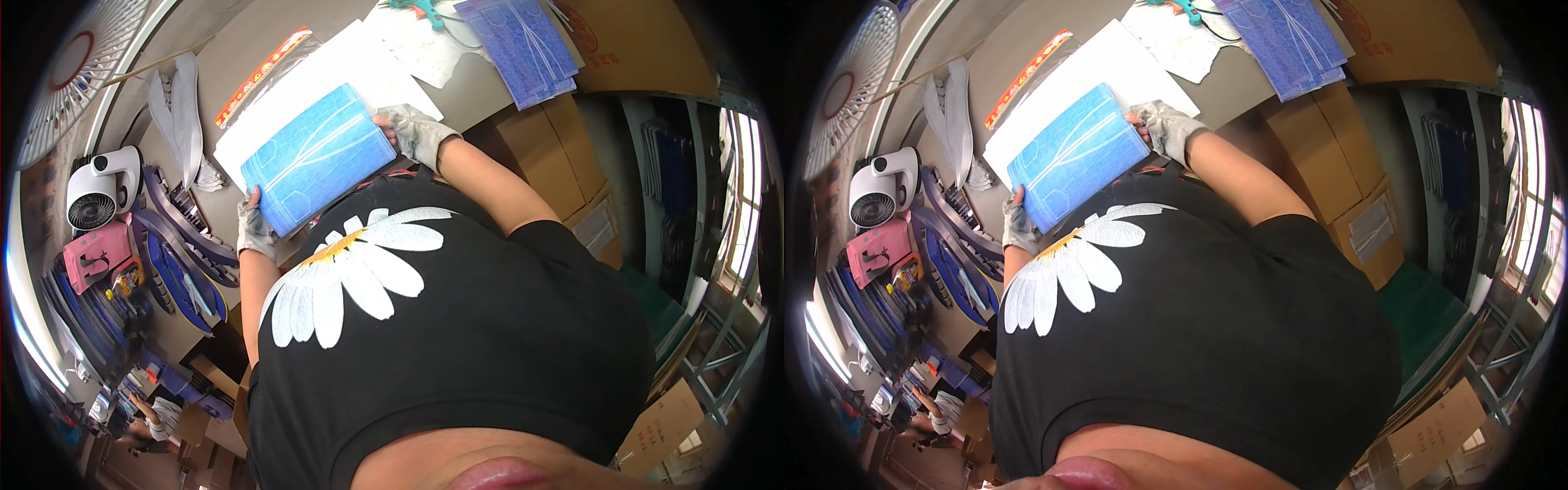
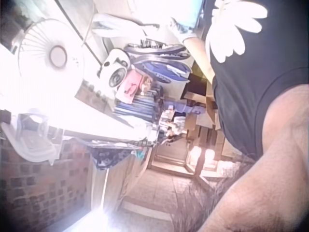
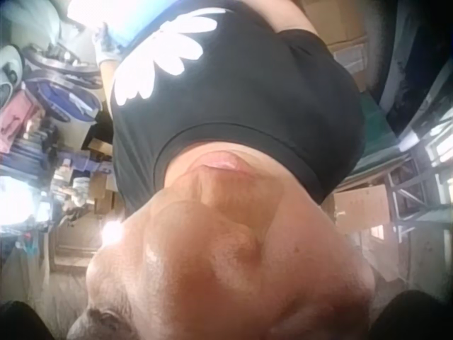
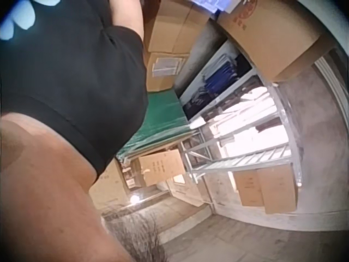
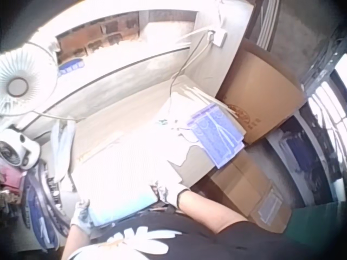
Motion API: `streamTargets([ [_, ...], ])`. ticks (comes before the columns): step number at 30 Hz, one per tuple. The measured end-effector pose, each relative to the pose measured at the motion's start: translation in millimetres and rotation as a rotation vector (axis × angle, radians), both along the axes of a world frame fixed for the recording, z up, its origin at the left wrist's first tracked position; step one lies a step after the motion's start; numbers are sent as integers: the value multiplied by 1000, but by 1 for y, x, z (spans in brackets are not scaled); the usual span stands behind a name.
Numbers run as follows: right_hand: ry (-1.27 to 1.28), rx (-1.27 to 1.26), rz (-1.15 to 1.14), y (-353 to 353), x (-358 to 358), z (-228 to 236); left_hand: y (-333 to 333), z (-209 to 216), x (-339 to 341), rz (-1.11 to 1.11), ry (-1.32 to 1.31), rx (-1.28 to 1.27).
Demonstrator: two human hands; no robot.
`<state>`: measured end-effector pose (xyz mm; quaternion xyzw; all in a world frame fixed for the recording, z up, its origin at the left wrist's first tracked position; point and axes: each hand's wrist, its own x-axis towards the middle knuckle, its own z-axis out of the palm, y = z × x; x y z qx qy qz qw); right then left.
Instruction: The person puts on gloves and assembles booklets by inserting blue plastic sheets into white covers. They smooth the sheets into place, stack the finished units, and place them into a cardboard box.
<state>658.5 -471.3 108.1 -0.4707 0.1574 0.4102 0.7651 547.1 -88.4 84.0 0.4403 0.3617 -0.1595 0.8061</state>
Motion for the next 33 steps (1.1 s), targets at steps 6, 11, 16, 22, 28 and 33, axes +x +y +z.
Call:
streamTargets([
  [6, 68, -19, -107, 3, 1, -2, 4, -13, -1, -3, -176, 2],
  [11, 130, -26, -139, 6, 4, 10, 1, -9, 0, 16, -21, 32],
  [16, 44, -50, -128, 4, 9, -20, -3, -7, 0, 24, -69, 21],
  [22, 90, -268, -152, 6, 20, 1, 0, -14, -2, 38, -93, -2],
  [28, 165, -557, -47, 5, 27, 45, 8, -19, -9, 70, -98, 23],
  [33, -6, -379, -21, -18, 37, 13, 21, 5, -15, 102, -148, -28],
])
